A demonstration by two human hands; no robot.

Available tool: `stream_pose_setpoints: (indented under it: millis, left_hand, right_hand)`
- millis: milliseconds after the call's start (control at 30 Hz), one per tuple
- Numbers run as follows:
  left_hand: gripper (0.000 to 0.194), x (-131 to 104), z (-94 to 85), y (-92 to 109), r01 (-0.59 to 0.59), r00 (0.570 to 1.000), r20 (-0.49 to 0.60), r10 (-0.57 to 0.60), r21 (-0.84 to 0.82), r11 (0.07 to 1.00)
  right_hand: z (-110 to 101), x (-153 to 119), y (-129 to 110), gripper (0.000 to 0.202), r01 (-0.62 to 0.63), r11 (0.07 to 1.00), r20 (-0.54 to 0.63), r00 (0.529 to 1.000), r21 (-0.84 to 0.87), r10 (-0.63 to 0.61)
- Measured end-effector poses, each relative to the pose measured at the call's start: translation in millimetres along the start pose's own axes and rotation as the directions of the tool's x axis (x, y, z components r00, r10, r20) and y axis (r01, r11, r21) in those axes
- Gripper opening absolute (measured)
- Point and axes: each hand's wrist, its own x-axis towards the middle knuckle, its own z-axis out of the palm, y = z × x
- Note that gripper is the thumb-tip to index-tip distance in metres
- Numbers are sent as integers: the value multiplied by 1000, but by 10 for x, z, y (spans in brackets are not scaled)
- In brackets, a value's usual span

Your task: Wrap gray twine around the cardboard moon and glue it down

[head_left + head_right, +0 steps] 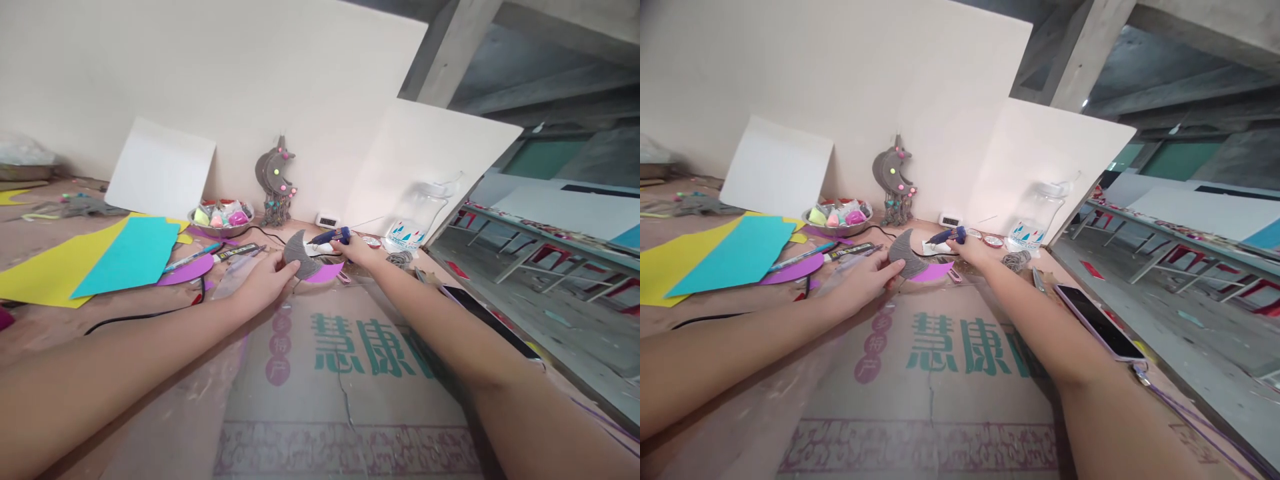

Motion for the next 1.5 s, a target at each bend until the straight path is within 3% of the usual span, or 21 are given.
stream_pose_setpoints:
  millis: [200,333,433,500,700,867,1067,1200,1433,1500]
  left_hand:
    - [19,17,5,2,13,1000,-13,-14,-66,998]
    - [16,44,-3,-36,13,1000,-21,-15,-85,996]
    - [15,49,-16,-49,-17,999,-49,13,-82,996]
    - [16,46,-22,-45,-33,996,-82,27,-74,997]
    - [21,50,-18,-44,6,996,-86,-13,-81,997]
    - [24,57,-13,-63,-21,997,-72,15,-78,997]
    - [72,-9,-22,12,-6,999,-48,5,-12,1000]
    - [71,-33,-27,40,-41,996,-76,46,74,996]
    - [68,-37,-2,38,-48,996,-80,49,7,999]
    - [66,-59,17,55,-49,997,-65,47,-28,998]
  right_hand:
    - [-179,-143,53,40,73,980,35,997,-185,-68]
    - [-374,-450,-26,35,157,947,-26,985,-280,-171]
    - [-417,-738,-150,39,235,933,23,971,-273,-238]
    - [-371,-935,-256,42,352,918,136,934,-183,-331]
    - [-97,-1288,-512,45,565,825,153,817,-15,-556]
    - [-19,-1287,-516,15,569,819,100,813,70,-573]
    - [-44,-1383,-540,13,463,866,6,881,187,-473]
    - [-61,-1411,-571,17,464,870,12,881,168,-473]
    - [-54,-1330,-585,36,526,848,37,848,59,-529]
    - [-19,-1307,-595,42,510,857,47,857,68,-514]
